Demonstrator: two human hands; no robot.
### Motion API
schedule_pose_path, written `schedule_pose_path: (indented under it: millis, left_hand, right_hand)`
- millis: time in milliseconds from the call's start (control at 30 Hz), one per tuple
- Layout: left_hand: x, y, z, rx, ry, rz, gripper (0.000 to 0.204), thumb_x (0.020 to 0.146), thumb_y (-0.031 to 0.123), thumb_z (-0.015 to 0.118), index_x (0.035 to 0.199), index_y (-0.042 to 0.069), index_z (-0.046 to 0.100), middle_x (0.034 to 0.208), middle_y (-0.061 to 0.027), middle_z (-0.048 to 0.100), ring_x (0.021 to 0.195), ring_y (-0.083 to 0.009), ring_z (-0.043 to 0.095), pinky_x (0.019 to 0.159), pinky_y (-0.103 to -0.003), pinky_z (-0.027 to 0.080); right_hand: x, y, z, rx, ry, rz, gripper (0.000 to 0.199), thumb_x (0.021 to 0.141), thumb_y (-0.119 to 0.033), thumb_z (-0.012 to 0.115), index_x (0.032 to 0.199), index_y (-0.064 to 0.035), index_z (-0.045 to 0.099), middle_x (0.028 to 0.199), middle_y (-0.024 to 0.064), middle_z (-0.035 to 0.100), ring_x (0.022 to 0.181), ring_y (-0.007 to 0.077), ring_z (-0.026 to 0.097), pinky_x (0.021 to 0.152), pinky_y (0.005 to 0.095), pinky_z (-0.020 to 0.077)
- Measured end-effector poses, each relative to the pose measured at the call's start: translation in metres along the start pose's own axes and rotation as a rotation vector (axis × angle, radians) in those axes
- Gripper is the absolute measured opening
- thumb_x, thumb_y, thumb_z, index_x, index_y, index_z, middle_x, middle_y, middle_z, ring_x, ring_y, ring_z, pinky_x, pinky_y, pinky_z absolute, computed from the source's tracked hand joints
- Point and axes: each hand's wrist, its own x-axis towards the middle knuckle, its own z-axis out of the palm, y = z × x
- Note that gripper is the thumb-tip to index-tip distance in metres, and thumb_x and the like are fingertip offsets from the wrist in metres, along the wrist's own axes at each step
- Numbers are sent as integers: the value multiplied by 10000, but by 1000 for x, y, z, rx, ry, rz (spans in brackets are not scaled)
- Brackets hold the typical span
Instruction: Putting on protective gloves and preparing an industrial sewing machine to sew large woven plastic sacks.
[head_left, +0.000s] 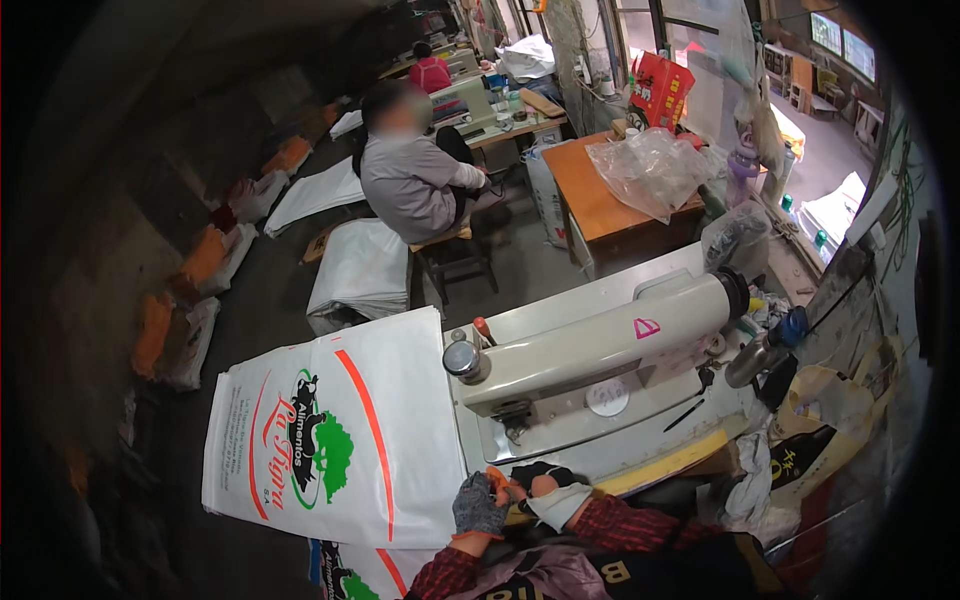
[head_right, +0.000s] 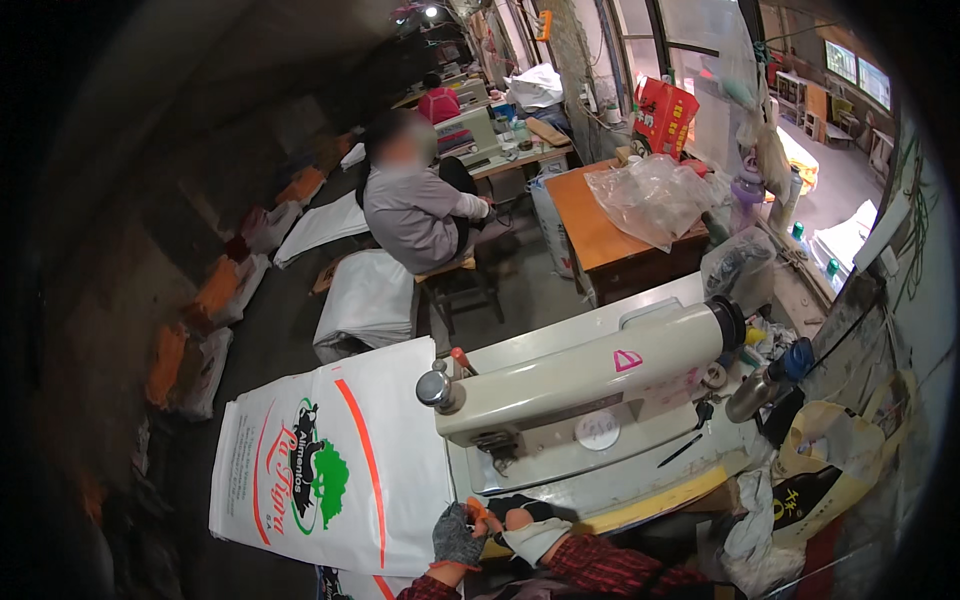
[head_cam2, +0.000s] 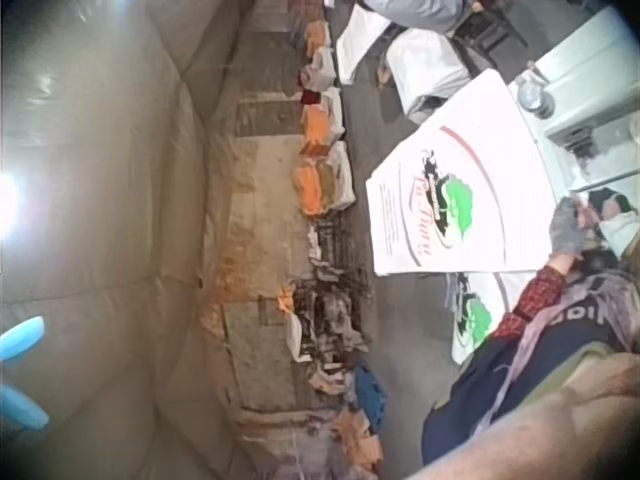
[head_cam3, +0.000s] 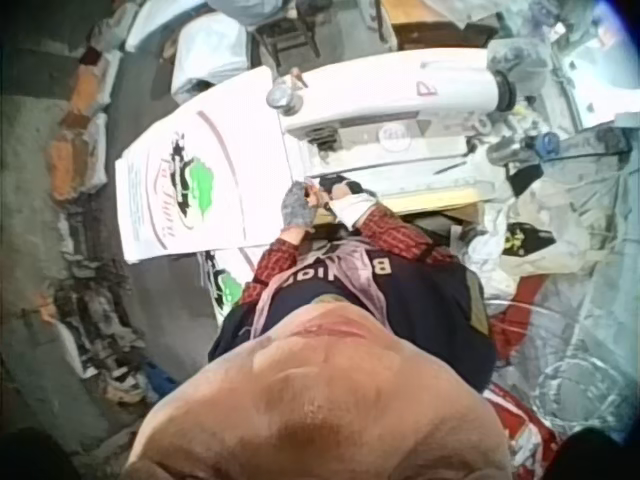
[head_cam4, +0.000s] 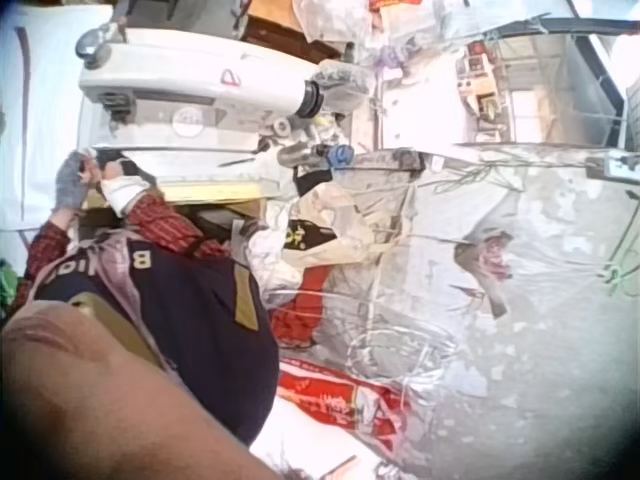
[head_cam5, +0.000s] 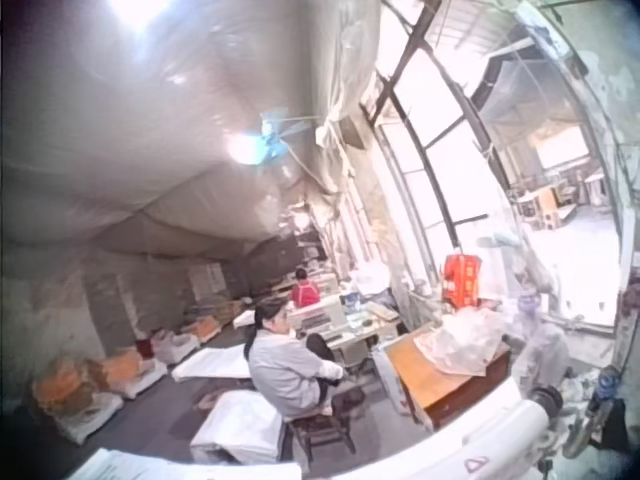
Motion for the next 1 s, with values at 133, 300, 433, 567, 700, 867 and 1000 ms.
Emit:
schedule_pose_path:
  millis: [133, 300, 433, 567, 700, 867, 1000]
  left_hand:
    - [7, -12, 7, -165, -31, -202, 113, 765, 112, 631, 809, 50, 546, 715, -87, 610, 664, -234, 613, 610, -345, 490]
    - [8, -36, 31, -529, -29, -454, 56, 805, 52, 579, 806, 53, 524, 700, -45, 583, 593, -145, 556, 556, -302, 472]
    - [0, -53, 42, -655, 91, -424, 90, 823, 68, 574, 856, 57, 491, 699, -68, 576, 602, -204, 566, 571, -333, 474]
    - [-1, -14, 18, 152, 60, 56, 171, 842, 168, 588, 914, 70, 469, 708, -115, 571, 624, -314, 598, 575, -400, 481]
    - [4, 2, 4, 259, -186, -190, 289, 825, 285, 628, 976, 83, 487, 801, -161, 627, 745, -384, 631, 610, -469, 479]
    - [5, 10, -4, 454, -384, -203, 329, 810, 303, 627, 1018, 74, 514, 845, -193, 651, 788, -384, 640, 643, -480, 489]
    - [-4, 9, -2, 477, -408, -144, 332, 813, 319, 617, 1022, 77, 529, 857, -201, 656, 806, -382, 643, 668, -485, 493]
  right_hand:
    - [-5, -8, -5, -17, -19, -27, 325, 842, -371, 574, 900, -55, 629, 783, 206, 635, 728, 380, 618, 662, 432, 489]
    - [-10, -20, -8, -46, -41, -76, 337, 840, -377, 568, 898, -50, 628, 782, 218, 632, 731, 390, 617, 663, 441, 488]
    - [-13, -27, -7, -75, -64, -118, 347, 839, -381, 564, 897, -46, 628, 781, 228, 629, 733, 399, 616, 663, 448, 487]
    - [37, 45, 72, 275, 51, -111, 430, 825, -446, 553, 908, -30, 620, 804, 251, 627, 800, 430, 622, 691, 474, 484]
    - [19, 28, 62, 131, 56, 80, 430, 831, -451, 548, 935, -38, 610, 816, 230, 632, 798, 424, 624, 695, 478, 481]
    - [1, 3, 41, 136, 142, 35, 342, 819, -408, 566, 1022, -134, 592, 884, 186, 651, 843, 368, 632, 708, 444, 486]
    - [-13, -18, 12, 97, 46, 149, 323, 803, -382, 575, 1025, -149, 604, 897, 181, 659, 870, 358, 637, 748, 433, 496]
